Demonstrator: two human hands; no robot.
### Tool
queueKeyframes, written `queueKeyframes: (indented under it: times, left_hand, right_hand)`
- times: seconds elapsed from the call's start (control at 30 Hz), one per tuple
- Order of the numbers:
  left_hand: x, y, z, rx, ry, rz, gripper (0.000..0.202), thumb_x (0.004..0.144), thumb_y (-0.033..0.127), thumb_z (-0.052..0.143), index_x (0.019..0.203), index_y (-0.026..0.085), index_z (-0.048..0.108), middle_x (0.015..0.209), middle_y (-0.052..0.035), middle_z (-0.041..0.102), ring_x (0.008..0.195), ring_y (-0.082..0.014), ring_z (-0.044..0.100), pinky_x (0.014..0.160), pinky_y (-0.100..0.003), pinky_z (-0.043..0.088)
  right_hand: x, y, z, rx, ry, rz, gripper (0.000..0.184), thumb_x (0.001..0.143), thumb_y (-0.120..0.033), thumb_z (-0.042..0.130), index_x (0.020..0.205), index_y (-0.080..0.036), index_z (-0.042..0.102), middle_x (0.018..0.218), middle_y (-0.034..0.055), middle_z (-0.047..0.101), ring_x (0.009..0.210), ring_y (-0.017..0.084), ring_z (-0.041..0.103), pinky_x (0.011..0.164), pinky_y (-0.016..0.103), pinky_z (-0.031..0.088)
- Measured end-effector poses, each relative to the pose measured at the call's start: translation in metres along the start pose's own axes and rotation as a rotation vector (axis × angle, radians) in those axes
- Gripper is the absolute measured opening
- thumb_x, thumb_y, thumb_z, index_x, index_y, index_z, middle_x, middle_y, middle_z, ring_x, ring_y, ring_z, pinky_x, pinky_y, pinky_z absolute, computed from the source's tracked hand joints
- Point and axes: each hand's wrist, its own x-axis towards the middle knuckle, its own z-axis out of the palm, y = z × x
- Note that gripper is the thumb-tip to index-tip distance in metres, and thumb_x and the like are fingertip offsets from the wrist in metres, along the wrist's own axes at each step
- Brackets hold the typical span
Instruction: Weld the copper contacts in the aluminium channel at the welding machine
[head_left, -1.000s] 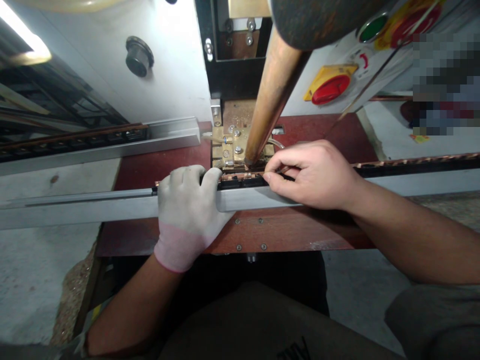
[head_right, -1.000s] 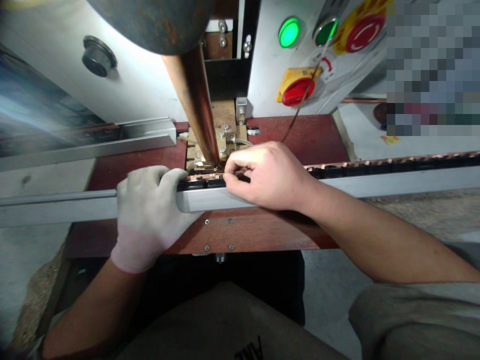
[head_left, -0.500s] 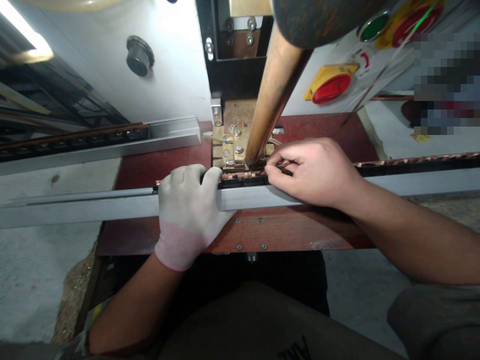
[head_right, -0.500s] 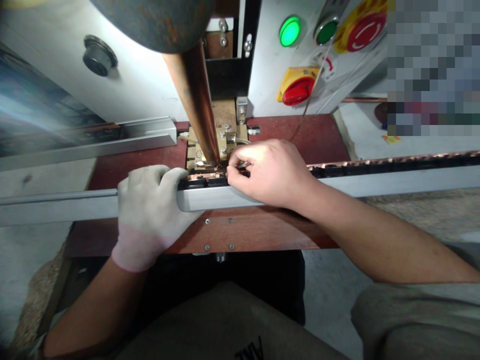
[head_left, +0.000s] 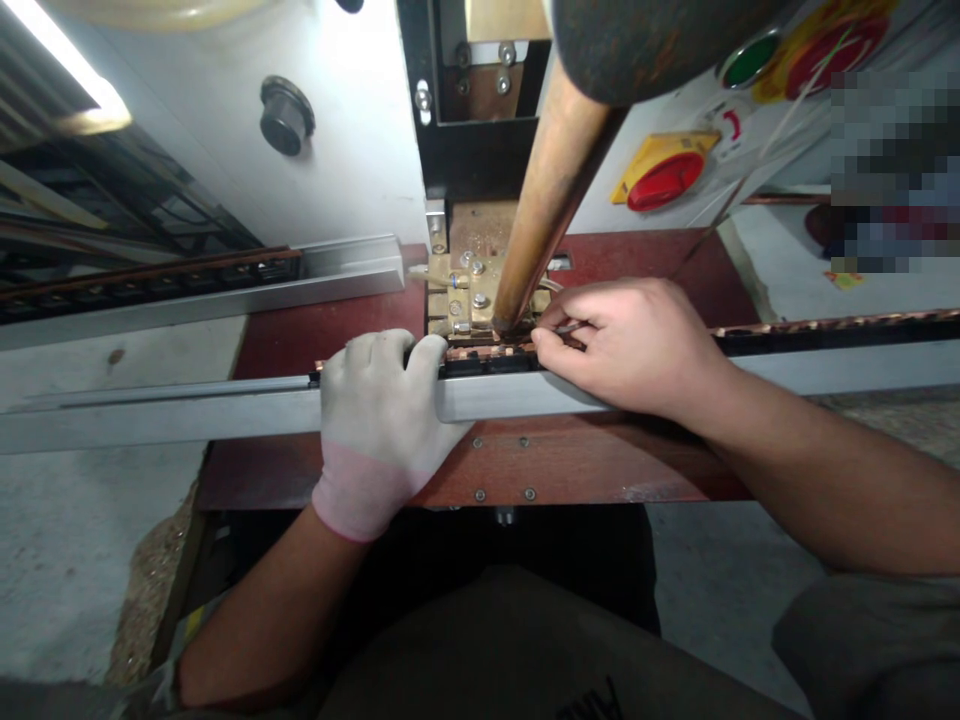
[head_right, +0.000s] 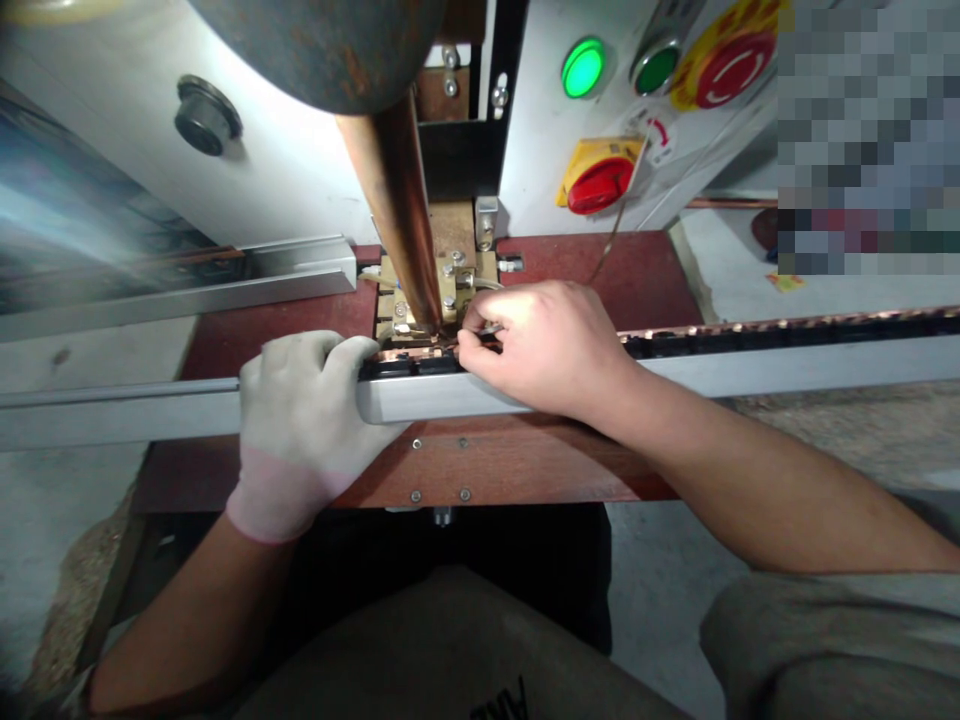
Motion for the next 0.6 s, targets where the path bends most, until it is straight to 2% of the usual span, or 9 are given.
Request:
queueKeyframes:
  times: [0.33,0.47,0.6]
  left_hand:
    - [0.0001,-0.0005,0.0014,-0.052,-0.008,-0.025,0.056,0.093,0.068,0.087,0.129,0.025,0.085,0.118,-0.0168,0.079,0.110,-0.0425,0.070,0.087,-0.052,0.046]
    - [-0.0010,-0.0014,0.0029,-0.012,0.025,0.008,0.057,0.093,0.068,0.089,0.129,0.023,0.085,0.117,-0.0173,0.080,0.107,-0.0430,0.071,0.084,-0.052,0.045]
    - [-0.0014,-0.0017,0.0041,0.018,0.048,0.027,0.060,0.093,0.073,0.088,0.128,0.023,0.085,0.115,-0.0167,0.080,0.105,-0.0426,0.071,0.082,-0.051,0.043]
  right_hand:
    - [0.0021,-0.0018,-0.0040,0.015,-0.069,0.044,0.019,0.099,-0.031,0.074,0.085,-0.029,0.087,0.078,0.0057,0.083,0.075,0.027,0.075,0.068,0.042,0.043]
    - [0.0024,0.0007,-0.0043,0.115,-0.074,-0.034,0.018,0.097,-0.027,0.071,0.084,-0.028,0.084,0.076,0.0039,0.081,0.071,0.023,0.072,0.070,0.041,0.045]
    - [0.0033,0.0027,-0.0060,0.241,-0.059,-0.147,0.020,0.098,-0.029,0.070,0.081,-0.028,0.079,0.064,-0.0025,0.069,0.060,0.017,0.059,0.067,0.038,0.043]
